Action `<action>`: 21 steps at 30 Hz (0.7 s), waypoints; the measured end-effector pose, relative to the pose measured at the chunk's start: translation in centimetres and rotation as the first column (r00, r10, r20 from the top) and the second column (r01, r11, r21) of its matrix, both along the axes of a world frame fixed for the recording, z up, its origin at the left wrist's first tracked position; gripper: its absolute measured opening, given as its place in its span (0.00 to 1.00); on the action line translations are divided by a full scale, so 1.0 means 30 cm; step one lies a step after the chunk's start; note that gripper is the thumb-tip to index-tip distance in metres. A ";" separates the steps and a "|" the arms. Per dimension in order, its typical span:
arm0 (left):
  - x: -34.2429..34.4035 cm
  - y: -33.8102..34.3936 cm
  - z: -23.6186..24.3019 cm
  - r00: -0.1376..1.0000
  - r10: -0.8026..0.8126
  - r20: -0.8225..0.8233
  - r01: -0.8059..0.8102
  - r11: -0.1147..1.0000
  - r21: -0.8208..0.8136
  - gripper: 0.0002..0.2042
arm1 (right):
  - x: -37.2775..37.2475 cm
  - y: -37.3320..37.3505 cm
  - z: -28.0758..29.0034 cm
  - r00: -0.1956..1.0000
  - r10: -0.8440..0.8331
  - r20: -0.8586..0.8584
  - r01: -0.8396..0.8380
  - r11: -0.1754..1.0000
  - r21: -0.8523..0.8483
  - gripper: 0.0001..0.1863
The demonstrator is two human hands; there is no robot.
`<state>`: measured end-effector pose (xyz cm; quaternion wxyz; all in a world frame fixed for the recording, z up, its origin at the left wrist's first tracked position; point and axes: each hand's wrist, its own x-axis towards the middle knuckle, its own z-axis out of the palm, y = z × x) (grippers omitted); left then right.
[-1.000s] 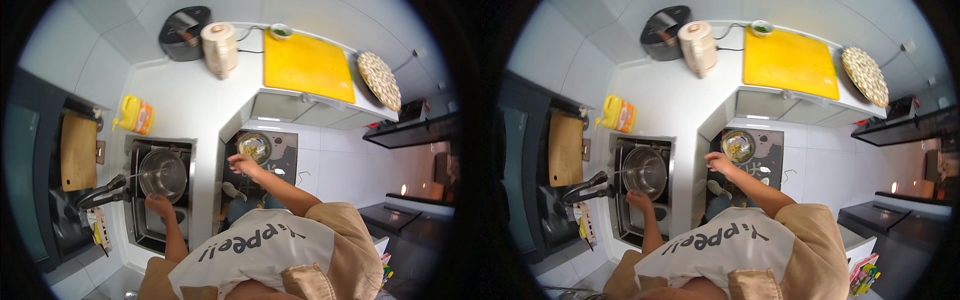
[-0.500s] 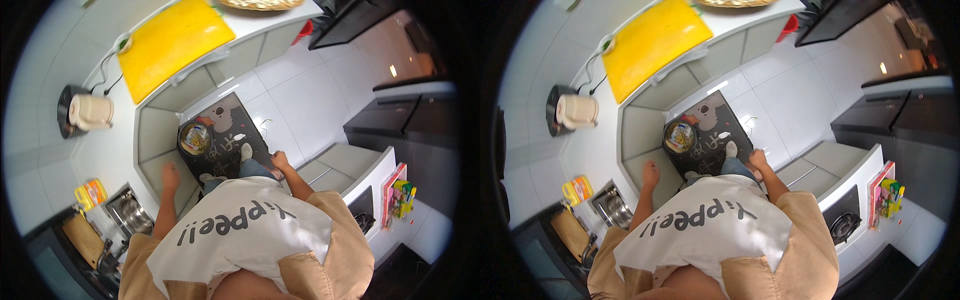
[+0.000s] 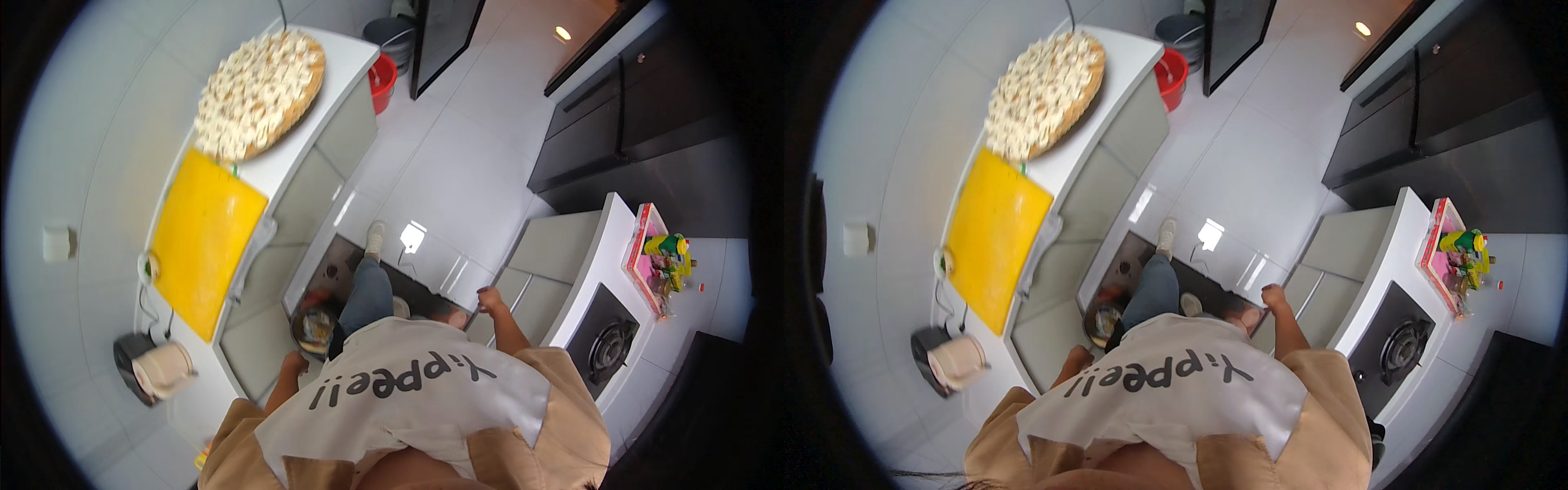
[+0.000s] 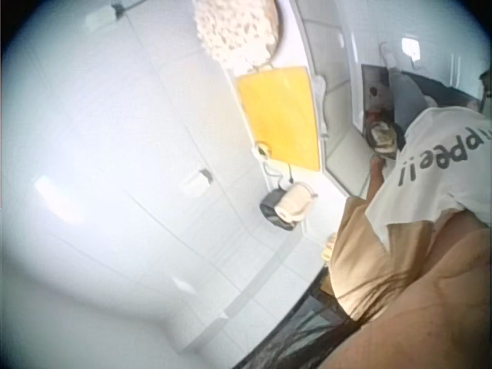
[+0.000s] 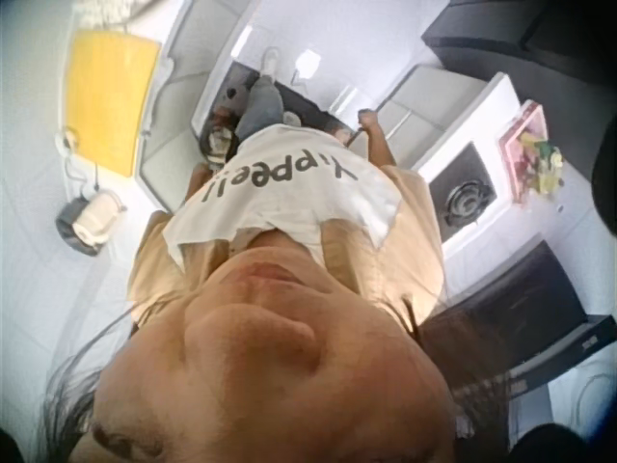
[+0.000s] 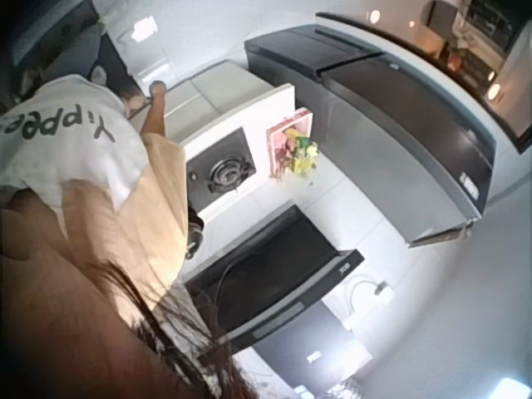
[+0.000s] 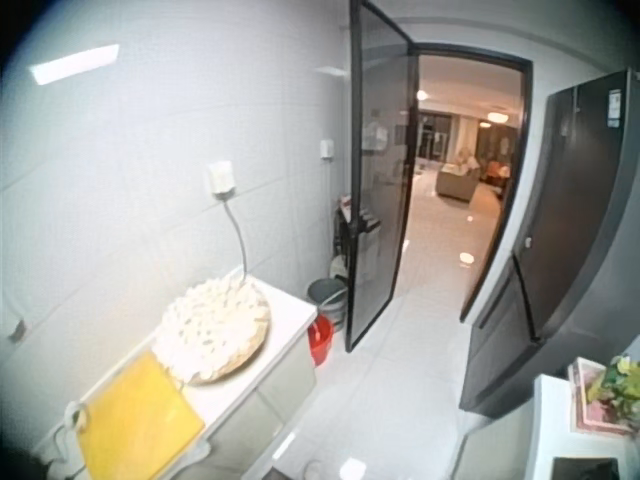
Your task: The person washes several dishes and utensils in the kitchen sink, rinses them, and places them on the counter. Then the person sweeps the kitchen floor with a broom and dustpan, collecting debris into the dustpan.
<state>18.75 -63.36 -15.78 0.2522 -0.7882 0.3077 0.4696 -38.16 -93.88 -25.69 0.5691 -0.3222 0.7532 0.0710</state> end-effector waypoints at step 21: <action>-0.554 -3.085 -0.205 0.696 -0.700 -0.158 0.336 0.512 -0.790 0.14 | -0.225 -0.817 0.048 0.848 -0.529 -0.035 0.522 0.844 -0.123 0.09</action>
